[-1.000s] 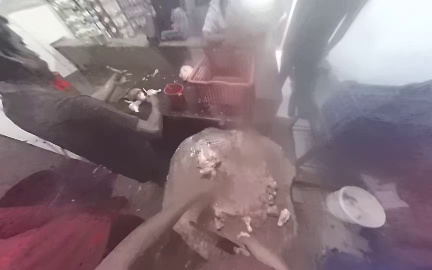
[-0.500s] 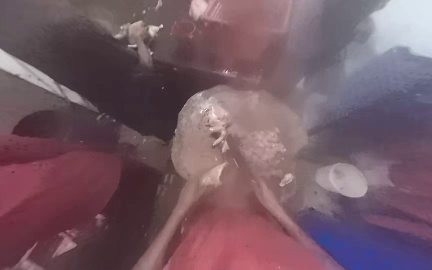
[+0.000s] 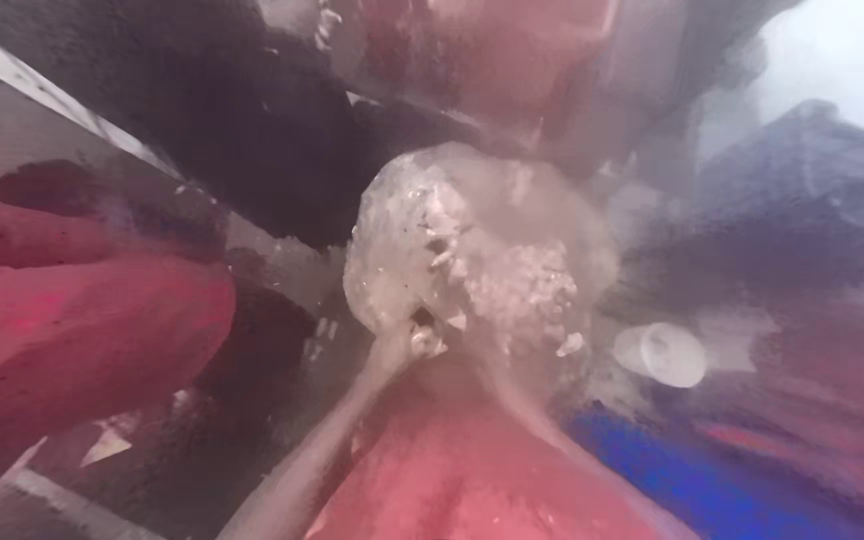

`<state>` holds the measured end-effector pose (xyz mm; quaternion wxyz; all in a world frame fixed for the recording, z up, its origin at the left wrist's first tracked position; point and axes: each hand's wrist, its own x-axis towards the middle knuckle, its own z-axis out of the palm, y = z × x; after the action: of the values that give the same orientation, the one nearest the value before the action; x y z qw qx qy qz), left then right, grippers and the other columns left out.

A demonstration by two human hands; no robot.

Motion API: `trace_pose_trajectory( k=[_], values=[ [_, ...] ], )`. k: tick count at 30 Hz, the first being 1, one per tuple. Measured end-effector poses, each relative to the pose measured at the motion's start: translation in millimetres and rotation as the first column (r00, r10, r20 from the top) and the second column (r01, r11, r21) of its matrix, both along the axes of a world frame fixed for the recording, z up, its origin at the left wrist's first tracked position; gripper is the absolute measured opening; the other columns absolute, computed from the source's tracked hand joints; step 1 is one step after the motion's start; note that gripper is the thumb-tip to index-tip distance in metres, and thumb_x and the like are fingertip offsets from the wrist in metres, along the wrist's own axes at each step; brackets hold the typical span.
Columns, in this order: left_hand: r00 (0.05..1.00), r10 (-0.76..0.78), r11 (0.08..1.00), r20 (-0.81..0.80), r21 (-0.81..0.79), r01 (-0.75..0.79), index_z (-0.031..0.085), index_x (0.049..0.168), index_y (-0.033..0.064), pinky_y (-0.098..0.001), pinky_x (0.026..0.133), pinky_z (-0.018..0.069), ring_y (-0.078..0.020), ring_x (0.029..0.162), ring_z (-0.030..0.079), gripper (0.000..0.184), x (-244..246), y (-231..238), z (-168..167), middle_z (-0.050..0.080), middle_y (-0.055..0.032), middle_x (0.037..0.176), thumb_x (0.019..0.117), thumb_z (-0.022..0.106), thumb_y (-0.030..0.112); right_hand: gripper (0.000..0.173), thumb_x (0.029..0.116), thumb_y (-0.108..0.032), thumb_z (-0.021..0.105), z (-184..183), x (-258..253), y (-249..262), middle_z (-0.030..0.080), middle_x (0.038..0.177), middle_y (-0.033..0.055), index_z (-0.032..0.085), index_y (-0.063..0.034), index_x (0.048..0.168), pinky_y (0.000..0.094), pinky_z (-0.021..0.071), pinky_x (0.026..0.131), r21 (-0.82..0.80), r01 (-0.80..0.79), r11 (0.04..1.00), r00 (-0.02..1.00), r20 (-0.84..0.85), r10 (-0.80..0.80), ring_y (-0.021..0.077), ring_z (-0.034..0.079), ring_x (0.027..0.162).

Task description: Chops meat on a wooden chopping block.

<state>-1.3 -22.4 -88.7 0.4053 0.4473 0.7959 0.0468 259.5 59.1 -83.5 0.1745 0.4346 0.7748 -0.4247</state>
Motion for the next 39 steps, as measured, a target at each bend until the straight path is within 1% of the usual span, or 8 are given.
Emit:
trace_pose_trajectory(
  k=[4,7,10,18,25,33,36,39],
  values=[
    [0.973,0.201,0.980,0.109,-0.034,-0.198,0.062,0.133,0.0083,-0.0564,0.096,0.0532,-0.0335,0.110,0.067,0.052,-10,5,-6,0.069,-0.0181,0.119,0.0947,0.066,0.042,0.051,0.1104,-0.042,0.038,9,42,5,0.064,0.134,0.0167,0.049,-0.0122,0.150,0.0524,0.0498,0.106,-0.081,0.064,0.995,0.996,-0.054,-0.068,0.0301,0.064,0.122],
    [0.859,0.404,0.894,0.313,0.061,-0.443,0.063,0.124,0.0017,-0.0487,0.090,0.0550,-0.0277,0.099,0.067,0.043,-8,4,-19,0.068,-0.0177,0.110,0.0956,0.068,0.033,0.049,0.1110,-0.040,0.037,16,37,8,0.068,0.123,0.0178,0.058,-0.0057,0.138,0.0509,0.0510,0.101,-0.125,0.278,0.952,0.952,-0.093,-0.290,0.0287,0.066,0.114],
    [0.756,0.508,0.823,0.412,0.027,-0.567,0.063,0.128,0.0026,-0.0461,0.093,0.0551,-0.0250,0.101,0.068,0.042,8,11,-26,0.069,-0.0167,0.113,0.0972,0.068,0.031,0.047,0.1116,-0.030,0.038,37,10,5,0.064,0.132,0.0186,0.049,-0.0015,0.147,0.0435,0.0488,0.108,-0.116,0.290,0.950,0.923,-0.228,-0.309,0.0246,0.064,0.121],
    [0.739,0.555,0.783,0.381,0.059,-0.619,0.060,0.132,0.0034,-0.0492,0.091,0.0551,-0.0270,0.100,0.069,0.046,27,15,-37,0.070,-0.0168,0.112,0.0956,0.068,0.029,0.052,0.1090,-0.040,0.044,26,-47,8,0.066,0.124,0.0193,0.054,-0.0009,0.141,0.0466,0.0511,0.103,-0.168,0.132,0.977,0.959,-0.228,-0.169,0.0264,0.065,0.114],
    [0.637,0.579,0.678,0.509,0.133,-0.723,0.061,0.132,0.0042,-0.0441,0.092,0.0573,-0.0212,0.100,0.070,0.043,30,8,-48,0.071,-0.0137,0.112,0.0939,0.069,0.024,0.044,0.1101,-0.032,0.043,26,19,-1,0.069,0.124,0.0147,0.056,-0.0028,0.140,0.0403,0.0522,0.104,-0.199,0.007,0.980,0.980,-0.195,-0.047,0.0201,0.067,0.115],
    [0.653,0.565,0.763,0.504,-0.019,-0.646,0.052,0.146,0.0084,-0.0508,0.101,0.0514,-0.0282,0.115,0.065,0.050,18,9,-37,0.066,-0.0183,0.127,0.1006,0.060,0.029,0.050,0.1104,-0.038,0.042,14,-34,8,0.068,0.117,0.0212,0.057,0.0027,0.135,0.0474,0.0522,0.099,-0.186,0.107,0.977,0.987,-0.100,-0.127,0.0285,0.067,0.108],
    [0.559,0.523,0.726,0.643,0.008,-0.688,0.045,0.148,0.0054,-0.0443,0.097,0.0555,-0.0232,0.111,0.066,0.055,15,3,-39,0.064,-0.0174,0.128,0.0997,0.062,0.025,0.048,0.1090,-0.039,0.044,2,-59,16,0.069,0.103,0.0149,0.059,0.0022,0.129,0.0416,0.0580,0.086,-0.178,0.114,0.977,0.958,-0.242,-0.156,0.0209,0.068,0.090],
    [0.555,0.503,0.724,0.663,0.028,-0.690,0.050,0.143,0.0035,-0.0392,0.090,0.0577,-0.0196,0.102,0.068,0.046,11,-3,-35,0.066,-0.0155,0.120,0.1022,0.059,0.023,0.047,0.1079,-0.036,0.045,31,-68,17,0.069,0.111,0.0154,0.057,0.0008,0.135,0.0423,0.0564,0.094,-0.093,0.078,0.993,0.928,-0.357,-0.107,0.0214,0.068,0.100]
  ],
)
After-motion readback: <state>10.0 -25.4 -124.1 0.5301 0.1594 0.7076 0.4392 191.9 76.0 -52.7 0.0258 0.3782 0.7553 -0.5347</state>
